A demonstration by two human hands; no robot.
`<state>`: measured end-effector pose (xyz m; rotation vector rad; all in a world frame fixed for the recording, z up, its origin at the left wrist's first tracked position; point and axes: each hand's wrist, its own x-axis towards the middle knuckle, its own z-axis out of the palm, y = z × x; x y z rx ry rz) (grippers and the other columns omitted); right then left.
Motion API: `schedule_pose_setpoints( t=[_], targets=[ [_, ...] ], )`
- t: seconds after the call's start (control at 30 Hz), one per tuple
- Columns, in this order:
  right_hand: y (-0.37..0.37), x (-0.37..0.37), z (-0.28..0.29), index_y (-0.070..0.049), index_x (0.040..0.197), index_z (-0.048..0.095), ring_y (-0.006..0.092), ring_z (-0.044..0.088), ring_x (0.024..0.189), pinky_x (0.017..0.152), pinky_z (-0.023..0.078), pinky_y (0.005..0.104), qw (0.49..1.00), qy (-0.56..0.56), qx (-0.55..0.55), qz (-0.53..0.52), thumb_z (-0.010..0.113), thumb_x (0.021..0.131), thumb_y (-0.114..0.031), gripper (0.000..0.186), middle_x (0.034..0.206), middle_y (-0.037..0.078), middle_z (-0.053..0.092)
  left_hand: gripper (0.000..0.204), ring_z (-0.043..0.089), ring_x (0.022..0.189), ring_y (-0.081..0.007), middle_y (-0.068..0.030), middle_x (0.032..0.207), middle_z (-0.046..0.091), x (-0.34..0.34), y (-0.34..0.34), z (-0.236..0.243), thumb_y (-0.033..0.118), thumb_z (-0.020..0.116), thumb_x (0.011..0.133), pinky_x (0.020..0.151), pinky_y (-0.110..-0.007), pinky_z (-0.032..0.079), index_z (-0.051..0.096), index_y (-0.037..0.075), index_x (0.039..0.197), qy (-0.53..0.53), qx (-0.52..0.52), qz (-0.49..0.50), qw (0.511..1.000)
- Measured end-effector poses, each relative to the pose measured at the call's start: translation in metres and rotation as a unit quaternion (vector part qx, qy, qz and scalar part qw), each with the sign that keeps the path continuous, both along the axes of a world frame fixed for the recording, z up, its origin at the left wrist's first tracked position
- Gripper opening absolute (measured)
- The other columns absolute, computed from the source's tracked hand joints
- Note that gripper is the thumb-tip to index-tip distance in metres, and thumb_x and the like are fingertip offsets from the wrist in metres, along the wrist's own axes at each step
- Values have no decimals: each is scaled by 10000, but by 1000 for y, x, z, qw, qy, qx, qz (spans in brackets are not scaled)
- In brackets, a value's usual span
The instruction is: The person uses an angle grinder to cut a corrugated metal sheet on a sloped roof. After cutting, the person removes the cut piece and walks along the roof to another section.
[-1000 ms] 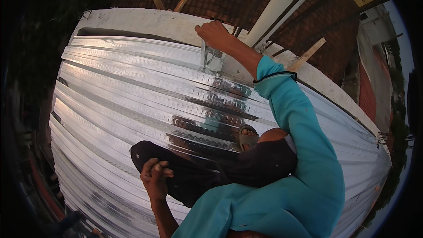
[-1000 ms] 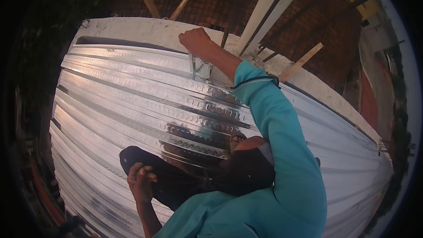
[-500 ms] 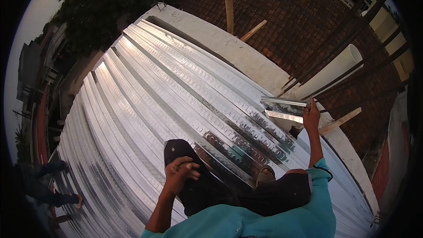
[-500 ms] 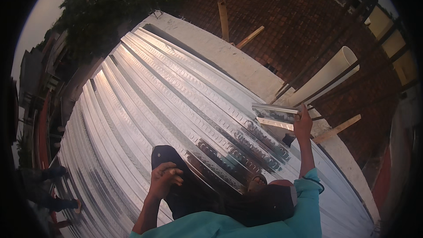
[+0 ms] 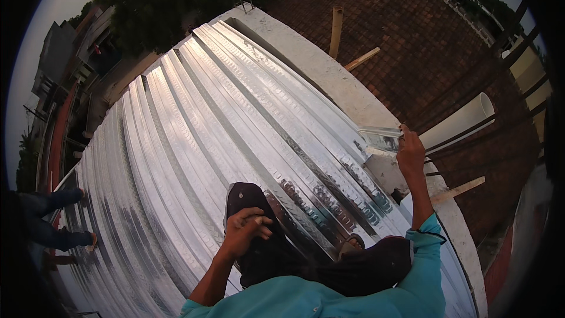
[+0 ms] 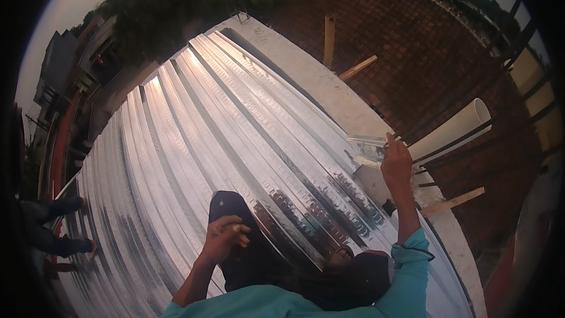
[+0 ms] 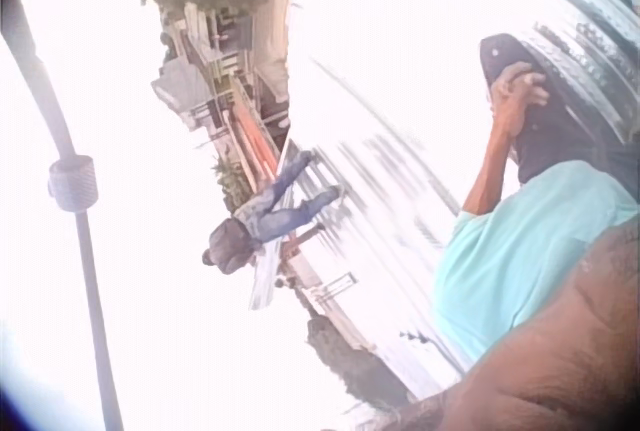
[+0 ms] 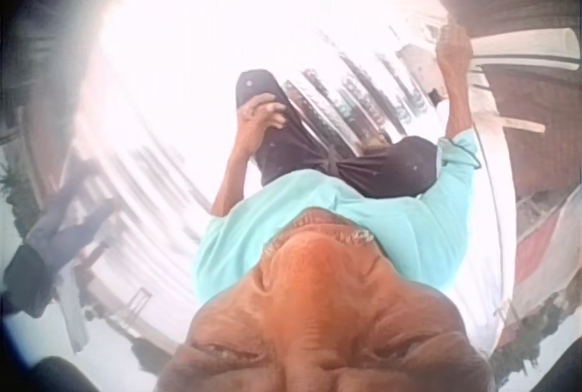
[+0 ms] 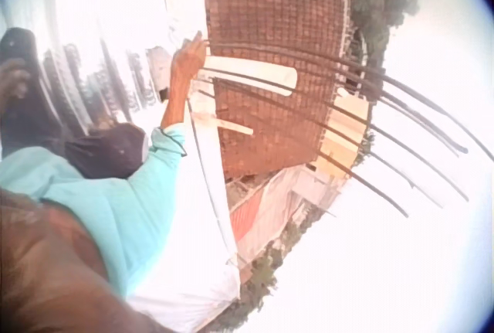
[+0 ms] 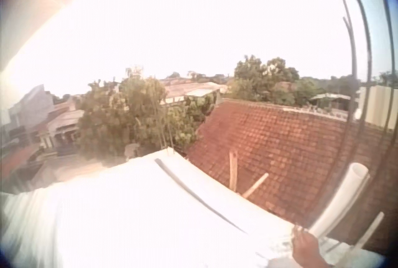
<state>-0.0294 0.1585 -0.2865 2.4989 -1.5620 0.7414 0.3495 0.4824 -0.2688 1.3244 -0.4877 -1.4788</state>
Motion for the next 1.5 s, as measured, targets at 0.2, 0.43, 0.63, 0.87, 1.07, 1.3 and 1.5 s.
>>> schedule_pose_setpoints(
  t=[0.2,0.43,0.63,0.87,1.07,1.3,1.5],
  targets=[
    [95,-145,-9,58,1356,509,171,642,871,850,516,338,785,-510,257,-237,608,843,28,524,962,94,654,348,710,832,-278,-233,1062,669,-11,-22,21,103,596,948,695,-367,598,524,-61,1247,-96,41,-89,991],
    [154,-163,20,76,1381,465,204,651,885,752,554,317,673,-589,245,-374,602,843,41,556,1073,182,653,347,719,803,-271,-227,1030,682,4,-34,60,123,599,954,572,-323,595,532,-91,1219,-47,136,-125,982],
    [138,-172,129,90,1328,507,216,651,821,696,554,320,700,-528,286,-385,577,789,46,546,1017,149,648,374,726,749,-253,-210,973,702,15,-48,135,186,604,965,473,-321,563,534,-58,1239,-2,255,-164,953],
    [223,-238,217,82,1166,602,464,633,987,878,506,505,861,-22,276,-427,577,746,-34,437,1032,299,650,355,713,747,-262,-202,951,692,17,5,210,190,633,945,579,-357,591,541,-31,1208,-1,286,-27,958],
    [407,-339,325,82,1097,587,405,663,1000,847,537,511,740,54,388,-546,603,770,-141,396,1025,278,658,289,691,649,-203,-158,836,697,22,51,314,56,632,823,525,-339,568,651,-61,1086,-243,315,-18,917],
    [492,-352,422,-10,1000,647,401,686,961,817,559,492,608,-25,487,-626,632,797,-188,270,1020,224,696,348,693,745,-237,-157,914,687,-5,73,396,86,630,845,569,-336,561,608,-52,1165,-154,311,-25,937],
    [572,-254,492,-12,971,638,407,676,975,816,555,491,542,-85,367,-752,646,782,-216,278,1039,221,686,326,673,693,-200,-138,898,688,-12,15,423,99,646,853,549,-303,528,622,-40,1147,-213,253,-318,888]
  ],
)
